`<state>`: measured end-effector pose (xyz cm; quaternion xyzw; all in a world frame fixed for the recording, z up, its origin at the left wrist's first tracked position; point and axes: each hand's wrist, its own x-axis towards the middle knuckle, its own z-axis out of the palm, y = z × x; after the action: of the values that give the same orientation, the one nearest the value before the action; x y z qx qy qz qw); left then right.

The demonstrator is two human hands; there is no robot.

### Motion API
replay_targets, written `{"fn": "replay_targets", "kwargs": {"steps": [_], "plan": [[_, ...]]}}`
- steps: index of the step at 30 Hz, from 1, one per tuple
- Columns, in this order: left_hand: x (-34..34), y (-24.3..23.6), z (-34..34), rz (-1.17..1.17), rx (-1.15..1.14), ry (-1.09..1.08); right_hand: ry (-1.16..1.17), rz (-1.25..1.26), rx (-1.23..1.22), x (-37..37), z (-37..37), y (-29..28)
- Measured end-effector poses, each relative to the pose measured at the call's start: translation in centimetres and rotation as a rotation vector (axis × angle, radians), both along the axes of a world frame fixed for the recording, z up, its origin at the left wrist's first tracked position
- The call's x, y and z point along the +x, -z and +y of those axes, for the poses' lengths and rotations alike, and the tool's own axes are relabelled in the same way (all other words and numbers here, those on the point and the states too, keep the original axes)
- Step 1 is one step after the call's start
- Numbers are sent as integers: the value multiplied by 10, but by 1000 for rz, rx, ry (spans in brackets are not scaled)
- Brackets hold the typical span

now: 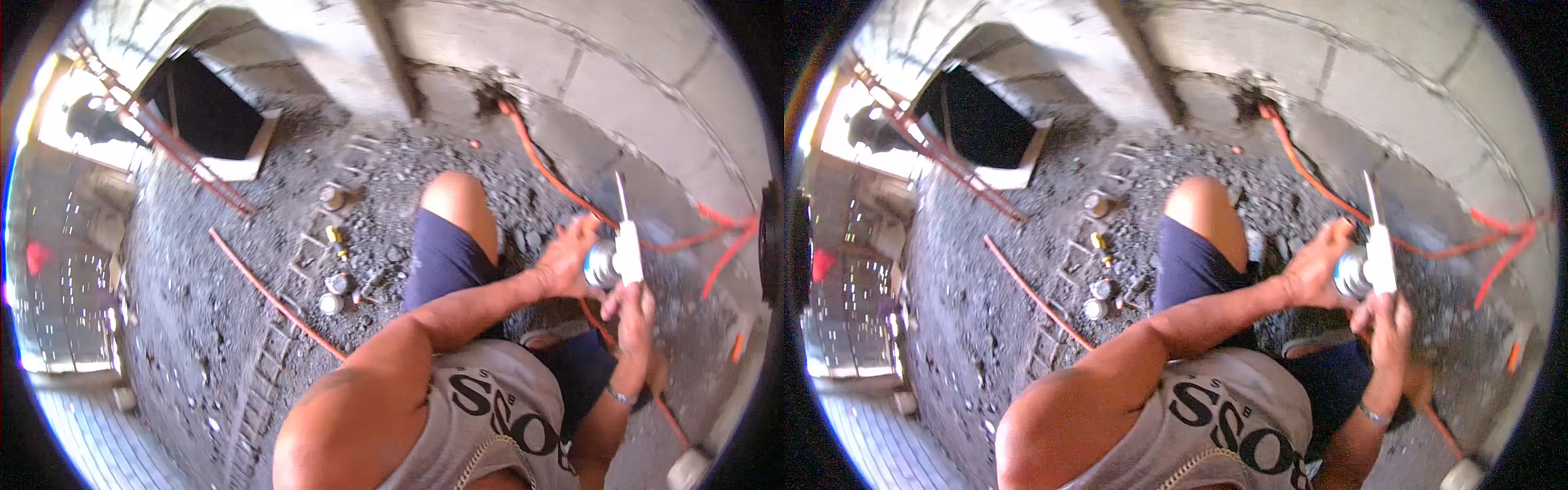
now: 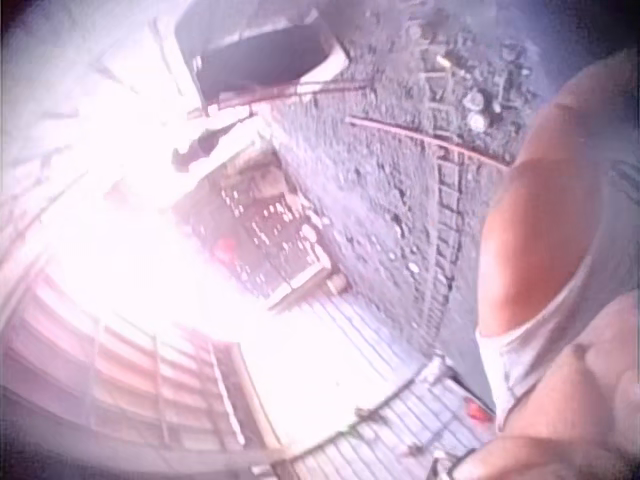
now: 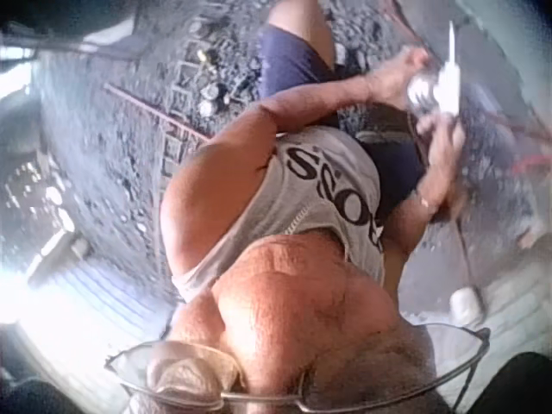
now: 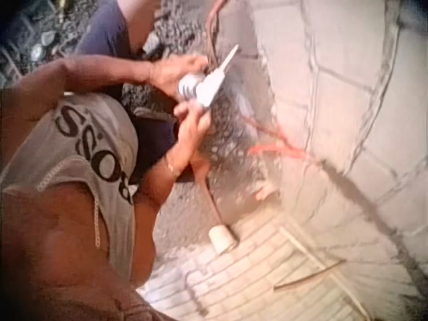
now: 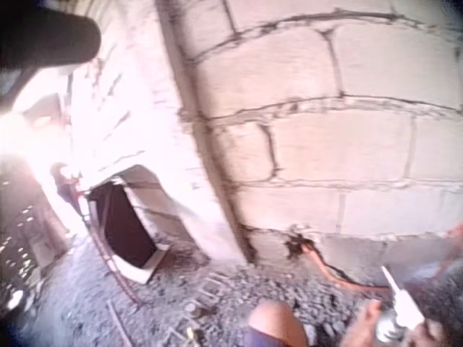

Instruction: Connecting orange plastic pipes by heating the ends with a blowtorch to expand them for joining.

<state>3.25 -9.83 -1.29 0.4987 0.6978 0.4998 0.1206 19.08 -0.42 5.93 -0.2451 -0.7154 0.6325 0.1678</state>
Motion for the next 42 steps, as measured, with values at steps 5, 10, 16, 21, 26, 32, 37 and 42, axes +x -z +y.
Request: {"fn": "replay_targets", "kwargs": {"steps": [5,10,16,21,26,32,37,42], "plan": [[0,-1,-5,-27,109,-62,-49,-65,-214,-6,5,-10],[13,34,15,45,-42,-131,30,-492,10,6,47,13],[27,62,25,93,-195,-125,202,-735,279,2,70,62],[28,64,25,159,-259,-117,355,-739,218,16,83,103],[33,72,29,135,-305,-55,395,-733,161,21,74,111],[38,77,31,162,-287,-74,374,-745,300,35,87,133],[43,63,30,167,-366,-40,379,-681,706,64,120,177],[34,47,19,48,-433,46,303,-683,798,37,67,107]]}}
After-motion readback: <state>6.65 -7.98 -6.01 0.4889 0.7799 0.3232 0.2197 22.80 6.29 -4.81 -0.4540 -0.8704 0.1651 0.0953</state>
